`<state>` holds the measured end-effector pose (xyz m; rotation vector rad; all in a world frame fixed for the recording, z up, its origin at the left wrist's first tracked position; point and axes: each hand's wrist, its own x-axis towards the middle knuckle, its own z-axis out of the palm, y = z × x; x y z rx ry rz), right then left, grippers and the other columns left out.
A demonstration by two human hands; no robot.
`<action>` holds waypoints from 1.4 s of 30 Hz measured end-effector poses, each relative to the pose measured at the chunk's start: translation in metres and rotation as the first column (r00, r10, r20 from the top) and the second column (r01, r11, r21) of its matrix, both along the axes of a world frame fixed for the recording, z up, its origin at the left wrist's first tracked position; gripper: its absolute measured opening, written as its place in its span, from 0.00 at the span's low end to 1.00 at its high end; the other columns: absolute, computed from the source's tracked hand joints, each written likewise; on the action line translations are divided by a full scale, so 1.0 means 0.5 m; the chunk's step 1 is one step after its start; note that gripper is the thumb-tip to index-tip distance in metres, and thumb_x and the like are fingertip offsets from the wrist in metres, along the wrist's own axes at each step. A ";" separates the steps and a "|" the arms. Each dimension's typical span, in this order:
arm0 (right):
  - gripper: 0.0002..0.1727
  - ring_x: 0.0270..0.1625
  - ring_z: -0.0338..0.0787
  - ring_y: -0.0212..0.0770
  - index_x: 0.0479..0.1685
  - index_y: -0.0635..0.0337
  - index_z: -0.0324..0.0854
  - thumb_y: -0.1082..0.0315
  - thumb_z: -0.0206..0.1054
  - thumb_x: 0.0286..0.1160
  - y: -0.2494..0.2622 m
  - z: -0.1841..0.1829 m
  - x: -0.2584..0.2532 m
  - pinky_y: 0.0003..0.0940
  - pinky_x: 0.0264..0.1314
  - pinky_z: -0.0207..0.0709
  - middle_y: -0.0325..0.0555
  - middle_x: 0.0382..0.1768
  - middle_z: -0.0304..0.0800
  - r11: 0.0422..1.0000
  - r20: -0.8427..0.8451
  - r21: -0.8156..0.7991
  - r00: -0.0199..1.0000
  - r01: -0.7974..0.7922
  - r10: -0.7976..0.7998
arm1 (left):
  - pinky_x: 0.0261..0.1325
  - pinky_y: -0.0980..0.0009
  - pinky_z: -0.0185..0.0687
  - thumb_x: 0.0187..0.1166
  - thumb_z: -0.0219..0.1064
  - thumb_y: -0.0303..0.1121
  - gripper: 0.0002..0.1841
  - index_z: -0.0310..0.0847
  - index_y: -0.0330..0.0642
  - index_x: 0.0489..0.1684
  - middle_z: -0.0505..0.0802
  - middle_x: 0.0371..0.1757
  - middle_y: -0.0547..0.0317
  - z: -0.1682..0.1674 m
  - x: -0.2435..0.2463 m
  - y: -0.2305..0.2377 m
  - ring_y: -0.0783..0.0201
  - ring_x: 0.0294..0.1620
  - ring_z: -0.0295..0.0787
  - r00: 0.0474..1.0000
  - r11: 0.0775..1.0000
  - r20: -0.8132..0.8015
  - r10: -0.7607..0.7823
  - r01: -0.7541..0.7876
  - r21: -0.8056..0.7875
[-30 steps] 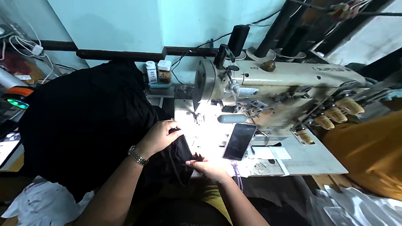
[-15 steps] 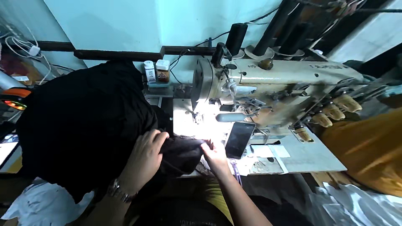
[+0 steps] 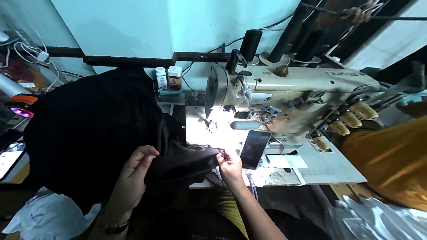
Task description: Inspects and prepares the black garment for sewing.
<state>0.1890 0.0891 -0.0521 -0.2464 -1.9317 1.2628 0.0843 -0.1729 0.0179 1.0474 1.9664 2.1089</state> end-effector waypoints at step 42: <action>0.08 0.25 0.83 0.26 0.41 0.56 0.82 0.63 0.74 0.76 0.011 0.030 0.006 0.22 0.28 0.78 0.33 0.26 0.86 0.798 0.184 -0.485 0.850 -0.357 0.493 | 0.64 0.67 0.85 0.83 0.64 0.30 0.10 0.88 0.40 0.54 0.92 0.53 0.56 -0.041 -0.129 0.169 0.68 0.57 0.89 0.856 0.900 -0.469 0.216 -0.361 -0.244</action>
